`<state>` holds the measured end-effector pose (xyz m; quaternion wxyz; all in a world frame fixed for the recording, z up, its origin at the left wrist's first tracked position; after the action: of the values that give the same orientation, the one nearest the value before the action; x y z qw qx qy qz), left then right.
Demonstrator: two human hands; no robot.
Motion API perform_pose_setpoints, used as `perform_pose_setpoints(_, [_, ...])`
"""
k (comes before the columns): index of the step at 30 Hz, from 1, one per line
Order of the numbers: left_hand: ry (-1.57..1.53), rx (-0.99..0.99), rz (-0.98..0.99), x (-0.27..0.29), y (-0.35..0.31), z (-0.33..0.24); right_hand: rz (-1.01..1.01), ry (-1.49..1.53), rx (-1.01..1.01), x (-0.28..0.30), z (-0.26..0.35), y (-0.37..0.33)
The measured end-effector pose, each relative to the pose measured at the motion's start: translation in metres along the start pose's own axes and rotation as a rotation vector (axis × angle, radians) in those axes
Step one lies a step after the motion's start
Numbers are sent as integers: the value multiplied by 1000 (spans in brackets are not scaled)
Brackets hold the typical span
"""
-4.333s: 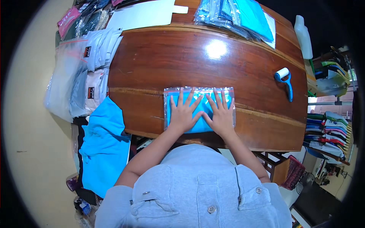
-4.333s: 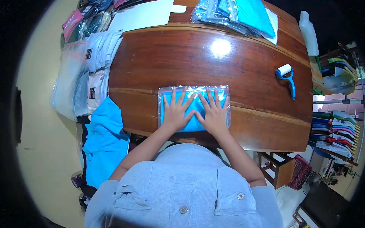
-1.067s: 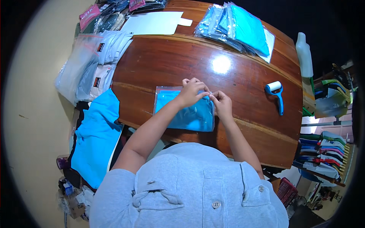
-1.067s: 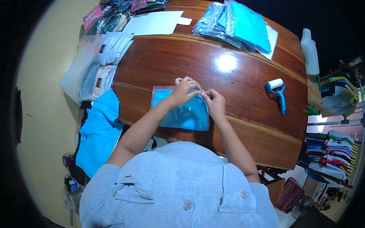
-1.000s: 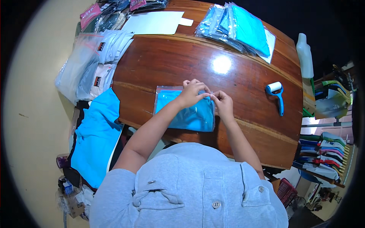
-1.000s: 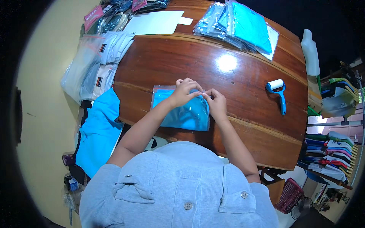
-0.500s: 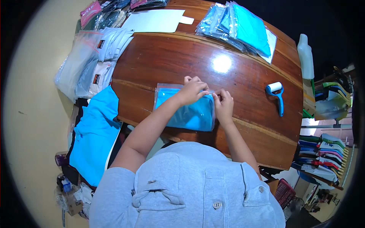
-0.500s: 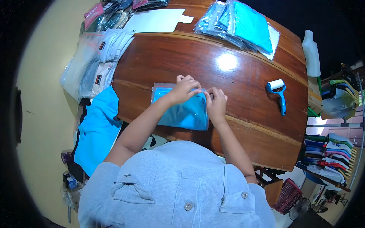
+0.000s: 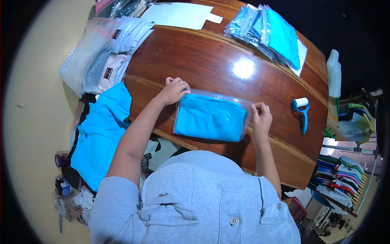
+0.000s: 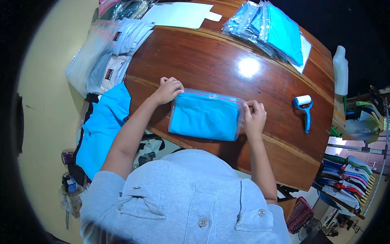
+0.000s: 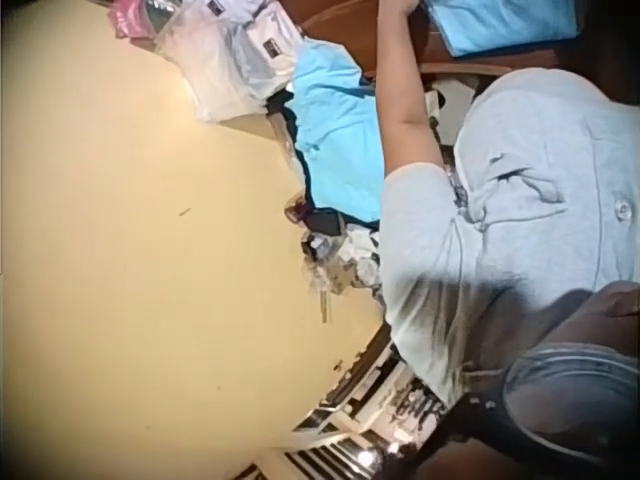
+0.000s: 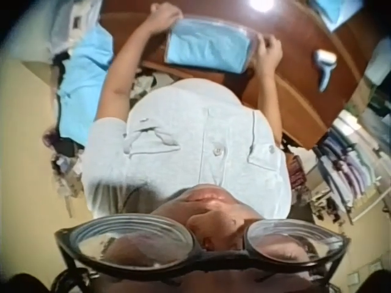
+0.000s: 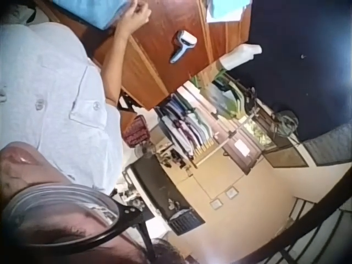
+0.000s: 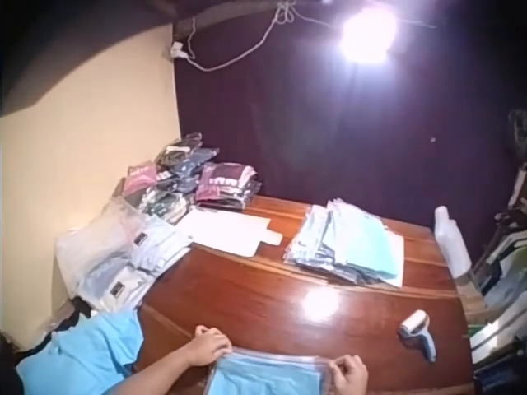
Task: Packaging t-shirts by cleaning them with a lint roller, folding them neatly, and placing them into clear plastic bags.
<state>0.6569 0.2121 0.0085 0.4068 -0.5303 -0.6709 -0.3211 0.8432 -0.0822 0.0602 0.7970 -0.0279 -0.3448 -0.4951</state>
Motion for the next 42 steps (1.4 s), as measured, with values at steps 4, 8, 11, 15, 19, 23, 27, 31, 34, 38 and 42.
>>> perform_pose_setpoints(4, [8,80,93,3,-6,30,142,21,-204,-30,-30,5])
perform_pose_setpoints(8, [106,216,-246,28,-21,15,-141,-416,41,-23,8,3])
perform_pose_setpoints(11, [144,115,-181,-14,-38,-41,176,-478,207,-66,36,-19])
perform_pose_setpoints(15, [66,150,-29,-54,-50,-53,490,-687,287,-127,45,-56])
perform_pose_setpoints(19, [0,145,5,-59,-47,-46,507,-698,245,-142,36,-64])
perform_pose_setpoints(23, [-5,146,3,-58,-44,-45,502,-698,247,-144,31,-62])
perform_pose_setpoints(27, [-13,155,26,-62,-44,-43,538,-720,235,-146,29,-62])
perform_pose_setpoints(31, [-18,161,42,-62,-43,-43,535,-718,247,-147,32,-60])
perform_pose_setpoints(34, [10,168,51,-62,-42,-43,550,-724,239,-147,31,-60])
perform_pose_setpoints(38, [13,166,27,-62,-43,-44,546,-719,234,-147,31,-59])
perform_pose_setpoints(42, [25,162,12,-62,-44,-45,541,-726,246,-147,32,-59])
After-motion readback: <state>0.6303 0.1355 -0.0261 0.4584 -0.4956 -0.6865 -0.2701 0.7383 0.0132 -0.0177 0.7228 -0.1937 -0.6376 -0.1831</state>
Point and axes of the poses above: each hand's wrist, its own y-axis towards the middle knuckle, its own x-axis out of the back of the hand, z = x × y, the point moved 9 cm from there along y, towards the middle knuckle, and after that the axes turned 6 degrees about -y, right-handed, at the moved point
